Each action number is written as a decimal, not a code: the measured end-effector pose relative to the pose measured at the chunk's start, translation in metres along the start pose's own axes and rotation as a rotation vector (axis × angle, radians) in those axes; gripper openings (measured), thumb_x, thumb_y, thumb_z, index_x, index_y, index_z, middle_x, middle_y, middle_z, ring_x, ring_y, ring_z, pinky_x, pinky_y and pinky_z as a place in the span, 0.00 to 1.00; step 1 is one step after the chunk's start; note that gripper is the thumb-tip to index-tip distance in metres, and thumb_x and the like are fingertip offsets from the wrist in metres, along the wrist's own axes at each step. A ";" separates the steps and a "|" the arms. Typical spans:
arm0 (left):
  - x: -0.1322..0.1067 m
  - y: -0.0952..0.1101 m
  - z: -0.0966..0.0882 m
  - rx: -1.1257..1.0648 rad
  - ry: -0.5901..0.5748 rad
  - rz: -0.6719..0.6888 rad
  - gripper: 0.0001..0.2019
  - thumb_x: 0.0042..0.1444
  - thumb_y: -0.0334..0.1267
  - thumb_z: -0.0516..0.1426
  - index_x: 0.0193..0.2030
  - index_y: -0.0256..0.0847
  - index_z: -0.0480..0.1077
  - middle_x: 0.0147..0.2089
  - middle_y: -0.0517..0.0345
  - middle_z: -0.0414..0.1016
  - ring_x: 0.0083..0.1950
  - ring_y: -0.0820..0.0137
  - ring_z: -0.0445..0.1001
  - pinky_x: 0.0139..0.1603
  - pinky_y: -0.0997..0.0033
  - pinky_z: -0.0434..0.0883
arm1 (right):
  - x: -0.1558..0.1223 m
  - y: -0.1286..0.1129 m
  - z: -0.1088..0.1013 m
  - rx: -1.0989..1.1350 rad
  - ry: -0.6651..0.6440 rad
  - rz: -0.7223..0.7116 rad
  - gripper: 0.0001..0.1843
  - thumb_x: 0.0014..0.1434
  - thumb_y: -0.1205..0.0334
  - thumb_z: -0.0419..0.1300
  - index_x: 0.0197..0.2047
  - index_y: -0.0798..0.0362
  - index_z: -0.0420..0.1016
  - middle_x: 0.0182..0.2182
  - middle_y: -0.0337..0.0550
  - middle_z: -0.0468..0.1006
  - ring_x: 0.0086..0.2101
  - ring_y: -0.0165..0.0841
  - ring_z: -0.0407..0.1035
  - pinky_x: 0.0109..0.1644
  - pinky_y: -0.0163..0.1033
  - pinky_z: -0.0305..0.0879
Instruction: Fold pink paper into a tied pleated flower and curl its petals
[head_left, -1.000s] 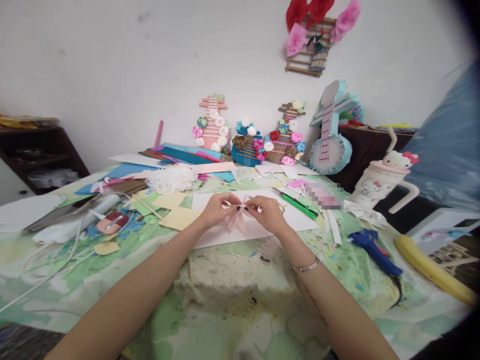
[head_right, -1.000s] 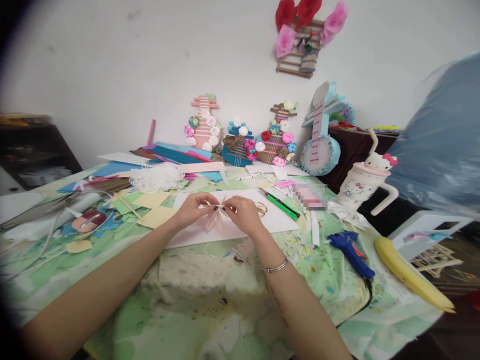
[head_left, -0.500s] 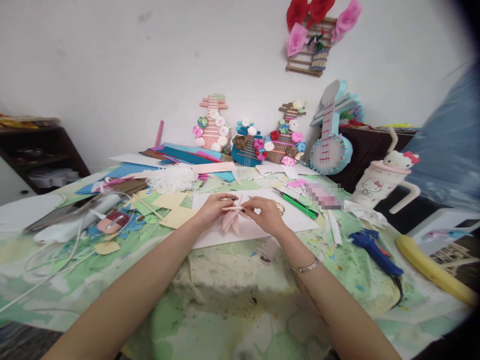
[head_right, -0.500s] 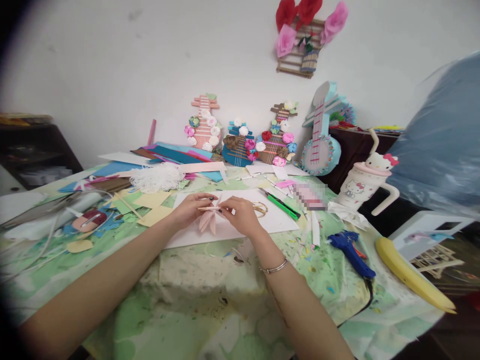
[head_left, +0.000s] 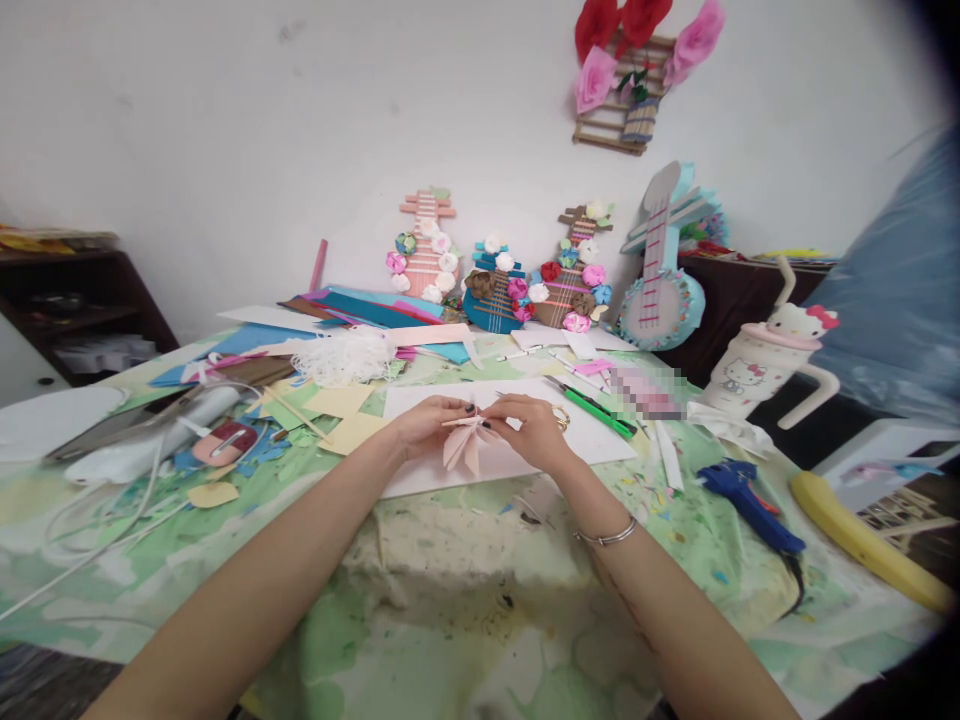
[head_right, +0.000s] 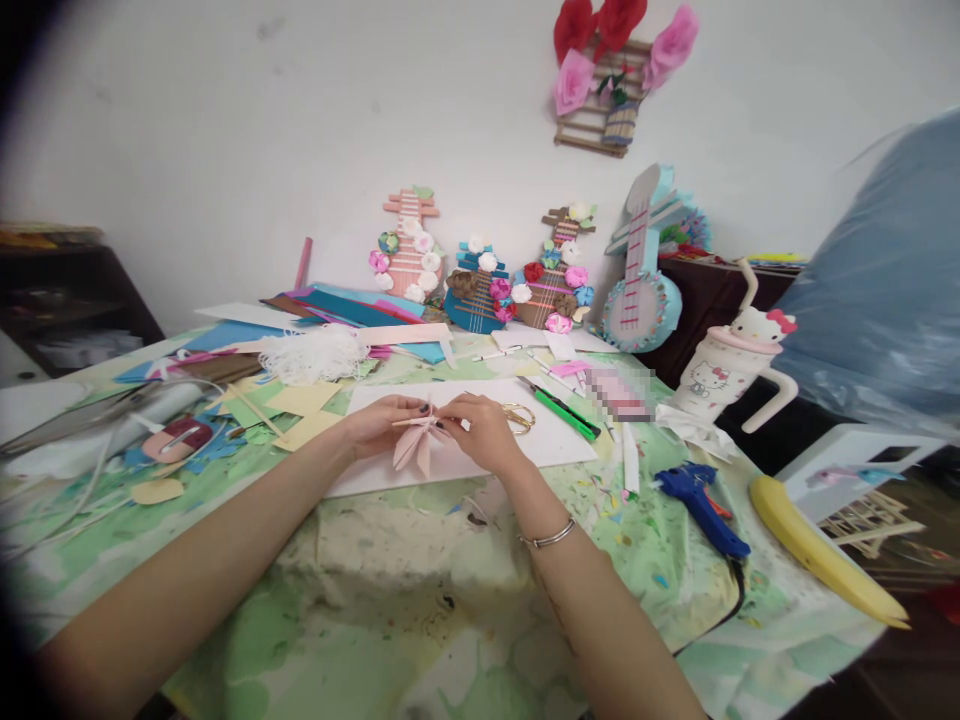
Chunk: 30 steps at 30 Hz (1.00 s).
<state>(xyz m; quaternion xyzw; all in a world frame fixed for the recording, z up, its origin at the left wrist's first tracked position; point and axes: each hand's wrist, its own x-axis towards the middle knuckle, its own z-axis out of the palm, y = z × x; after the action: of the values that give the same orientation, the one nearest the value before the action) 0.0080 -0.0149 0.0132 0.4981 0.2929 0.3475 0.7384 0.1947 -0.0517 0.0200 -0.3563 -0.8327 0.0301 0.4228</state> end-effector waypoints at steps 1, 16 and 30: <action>0.000 0.000 0.000 -0.004 0.005 0.011 0.10 0.39 0.32 0.67 0.29 0.32 0.74 0.28 0.56 0.74 0.28 0.74 0.70 0.32 0.76 0.63 | 0.000 -0.001 0.000 -0.003 0.002 0.004 0.07 0.56 0.67 0.58 0.35 0.51 0.78 0.31 0.42 0.78 0.31 0.29 0.70 0.37 0.35 0.63; -0.001 0.001 0.012 -0.017 0.116 0.214 0.09 0.39 0.30 0.65 0.28 0.34 0.69 0.25 0.62 0.70 0.25 0.78 0.69 0.28 0.79 0.63 | 0.000 0.000 0.000 0.033 0.038 0.053 0.06 0.56 0.66 0.57 0.35 0.52 0.76 0.30 0.42 0.76 0.30 0.29 0.69 0.36 0.34 0.64; -0.001 -0.001 0.014 0.004 0.097 0.277 0.10 0.43 0.34 0.63 0.29 0.36 0.66 0.25 0.63 0.70 0.24 0.78 0.67 0.27 0.78 0.63 | 0.000 -0.004 0.000 0.085 0.037 0.054 0.06 0.56 0.68 0.57 0.35 0.53 0.76 0.30 0.42 0.75 0.30 0.28 0.68 0.35 0.34 0.64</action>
<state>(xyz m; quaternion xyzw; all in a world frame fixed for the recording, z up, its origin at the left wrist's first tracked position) 0.0187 -0.0231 0.0173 0.5178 0.2574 0.4693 0.6674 0.1928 -0.0549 0.0214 -0.3610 -0.8127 0.0704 0.4519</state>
